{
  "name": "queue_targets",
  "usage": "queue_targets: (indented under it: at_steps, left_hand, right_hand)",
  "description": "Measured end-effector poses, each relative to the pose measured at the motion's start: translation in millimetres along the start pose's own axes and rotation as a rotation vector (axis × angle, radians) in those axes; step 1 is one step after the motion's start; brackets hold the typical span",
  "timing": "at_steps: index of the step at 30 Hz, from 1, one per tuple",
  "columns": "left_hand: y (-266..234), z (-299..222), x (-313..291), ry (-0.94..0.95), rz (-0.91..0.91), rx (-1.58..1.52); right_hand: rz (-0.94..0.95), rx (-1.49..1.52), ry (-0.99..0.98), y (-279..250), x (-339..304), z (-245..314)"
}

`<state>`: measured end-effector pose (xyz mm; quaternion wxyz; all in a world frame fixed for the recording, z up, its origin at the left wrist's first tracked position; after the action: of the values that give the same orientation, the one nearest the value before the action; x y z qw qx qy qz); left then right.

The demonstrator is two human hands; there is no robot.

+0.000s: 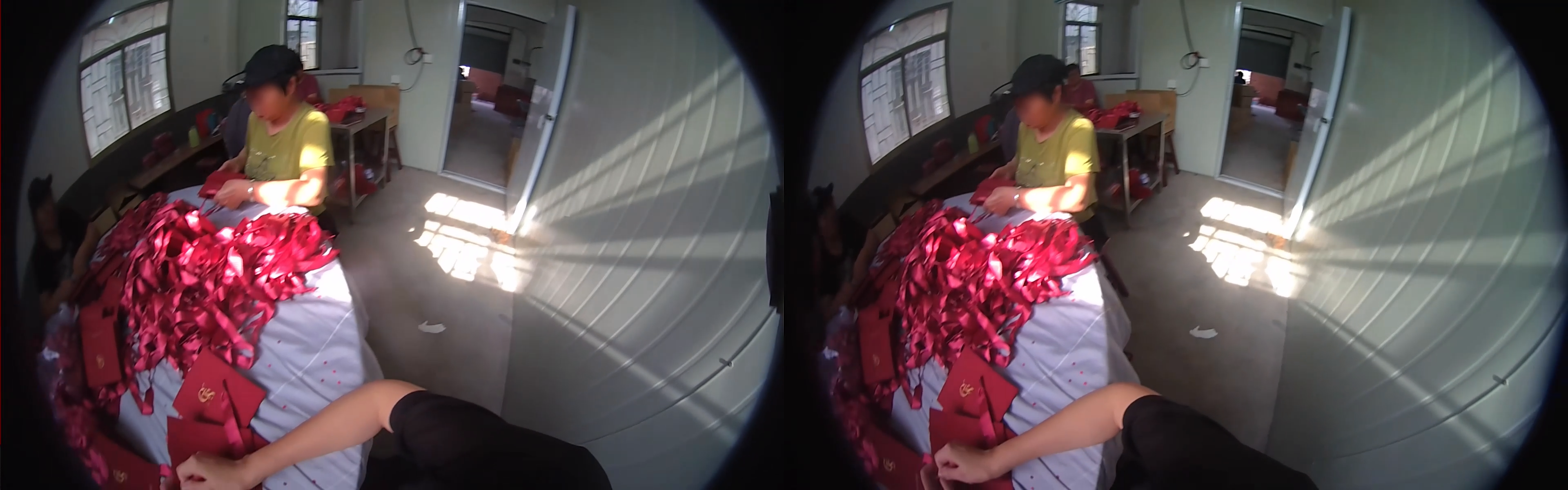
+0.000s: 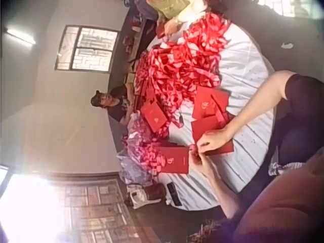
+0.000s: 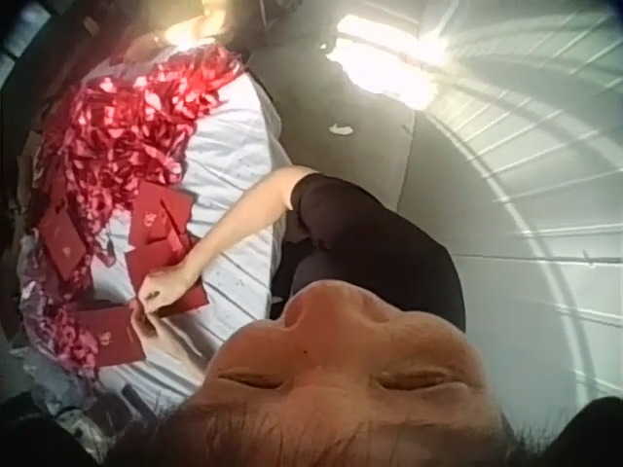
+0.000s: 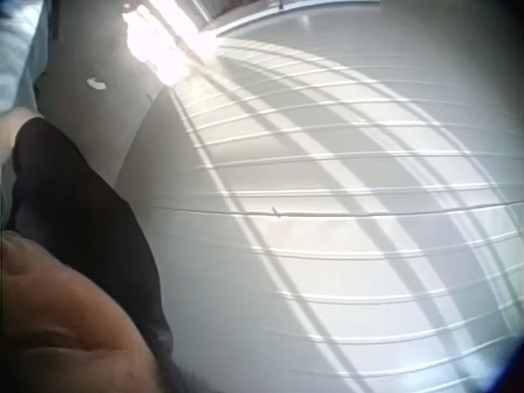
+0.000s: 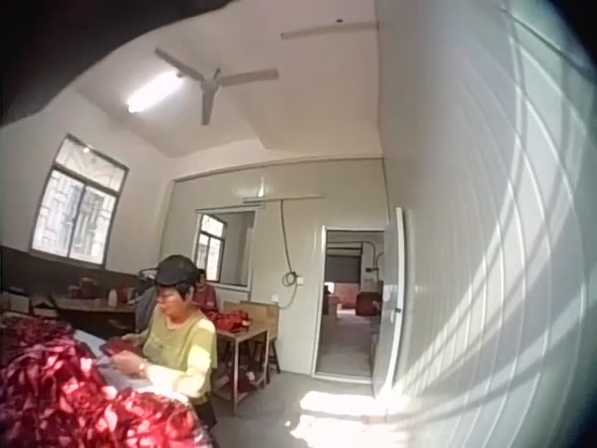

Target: The person threads a ribbon through the holes of a red paper bag by hand, then pulls the ribbon ends to form handles. They repeat this process with several more bags and ribbons, placing each finished bag on the table.

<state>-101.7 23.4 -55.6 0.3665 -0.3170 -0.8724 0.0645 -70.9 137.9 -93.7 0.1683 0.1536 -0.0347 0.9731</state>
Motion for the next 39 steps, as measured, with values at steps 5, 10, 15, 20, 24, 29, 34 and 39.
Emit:
queue_targets:
  at_steps: [5, 10, 15, 20, 24, 29, 34, 39]
  left_hand:
    - [-5, 6, -3, -0.065, -0.017, 0.003]
    - [-11, 12, -6, -0.073, -0.028, 0.036]
    - [-10, 11, -5, -0.029, -0.053, -0.019]
    - [-9, 14, -5, -0.046, -0.044, -0.001]
    - [-9, 11, -5, -0.075, -0.065, 0.051]
    - [-10, 8, -7, -0.053, -0.085, 0.047]
    - [-6, 12, -4, -0.058, -0.051, 0.052]
    - [-6, 11, 1, -0.030, -0.046, 0.042]
  right_hand:
    - [0.049, -0.098, 0.032, -4, -4, 5]
    - [0.046, -0.141, 0.040, 0, -4, 6]
    - [0.039, -0.104, 0.017, -2, -6, 16]
    - [0.016, -0.073, -0.055, -2, -6, 13]
    - [-0.036, -0.069, -0.046, 5, 0, -2]
    - [-0.042, -0.055, -0.057, 7, -1, -1]
    - [-0.053, -0.077, -0.058, 2, -1, -5]
    - [0.041, -0.117, 0.042, -9, -3, 11]
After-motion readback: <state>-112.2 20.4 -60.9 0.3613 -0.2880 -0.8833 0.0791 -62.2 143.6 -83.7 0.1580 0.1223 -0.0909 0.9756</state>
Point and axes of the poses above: each hand's wrist, its own x-axis towards the middle knuckle, its own y-axis out of the palm, z = x × y, the point moved 3 cm from there along x, towards the middle knuckle, and after that the axes turned 15 degrees about y, right-handed, at the moved point
